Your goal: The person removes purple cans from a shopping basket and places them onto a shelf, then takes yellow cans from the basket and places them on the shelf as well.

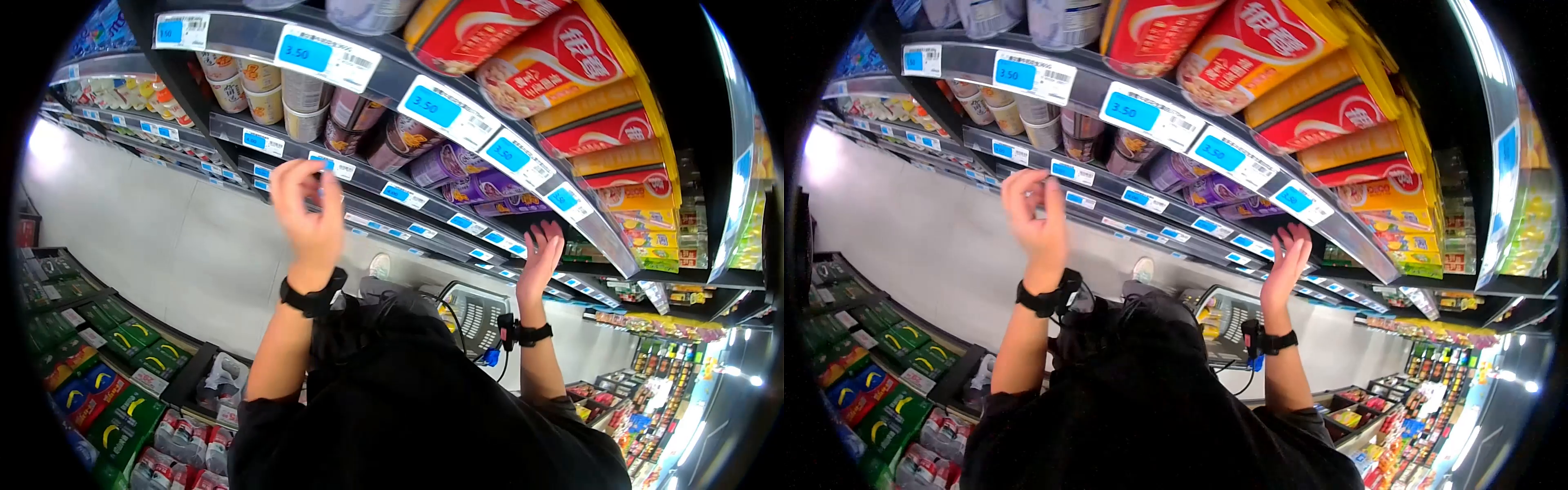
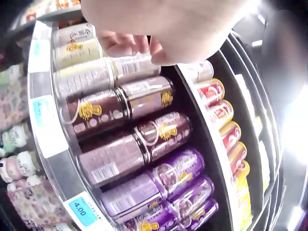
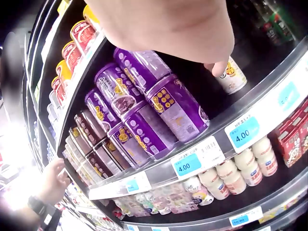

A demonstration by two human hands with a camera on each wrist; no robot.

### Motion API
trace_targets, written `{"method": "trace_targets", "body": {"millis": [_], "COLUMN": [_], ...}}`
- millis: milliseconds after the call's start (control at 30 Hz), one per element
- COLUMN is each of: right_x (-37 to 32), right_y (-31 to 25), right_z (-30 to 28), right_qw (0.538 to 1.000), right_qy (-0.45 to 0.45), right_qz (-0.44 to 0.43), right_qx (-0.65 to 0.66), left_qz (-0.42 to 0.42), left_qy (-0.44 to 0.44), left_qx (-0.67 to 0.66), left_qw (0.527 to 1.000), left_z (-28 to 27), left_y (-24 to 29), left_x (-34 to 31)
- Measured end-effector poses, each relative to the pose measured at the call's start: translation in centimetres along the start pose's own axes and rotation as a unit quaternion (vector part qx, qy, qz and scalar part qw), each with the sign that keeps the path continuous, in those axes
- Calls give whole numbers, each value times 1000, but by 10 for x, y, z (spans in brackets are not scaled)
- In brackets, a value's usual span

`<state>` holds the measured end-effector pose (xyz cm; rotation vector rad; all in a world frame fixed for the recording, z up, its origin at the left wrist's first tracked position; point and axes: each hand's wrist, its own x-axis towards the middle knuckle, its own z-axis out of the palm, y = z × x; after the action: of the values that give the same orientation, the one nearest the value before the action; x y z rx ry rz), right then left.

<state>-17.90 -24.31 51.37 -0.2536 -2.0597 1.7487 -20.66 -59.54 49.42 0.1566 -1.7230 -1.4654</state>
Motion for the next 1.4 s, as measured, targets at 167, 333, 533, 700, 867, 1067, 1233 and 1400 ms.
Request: {"method": "trace_targets", "body": {"millis": [167,333,533,700,867,1067,1233,1400], "right_x": [29,57,64,65,67,65,63,63], "right_y": [22,43,42,44,49,46,43,43], "right_z": [10,27,53,67,69,73,80,83], "right_qw": [986,948,932,928,916,921,921,928], "right_qy": [21,89,96,130,150,145,152,141], "right_qz": [38,109,131,132,133,141,138,133], "right_qx": [164,285,325,324,348,333,333,319], "left_qz": [-127,-117,-129,-148,-156,-175,-173,-177], "left_qy": [32,92,154,107,84,42,32,33], "left_qx": [-29,-41,8,29,21,25,28,25], "left_qw": [991,988,980,983,984,983,984,983], "left_z": [-44,-92,-129,-135,-125,-116,-113,-112], "left_y": [-3,11,39,20,13,9,8,8], "left_x": [12,48,51,23,8,4,5,4]}}
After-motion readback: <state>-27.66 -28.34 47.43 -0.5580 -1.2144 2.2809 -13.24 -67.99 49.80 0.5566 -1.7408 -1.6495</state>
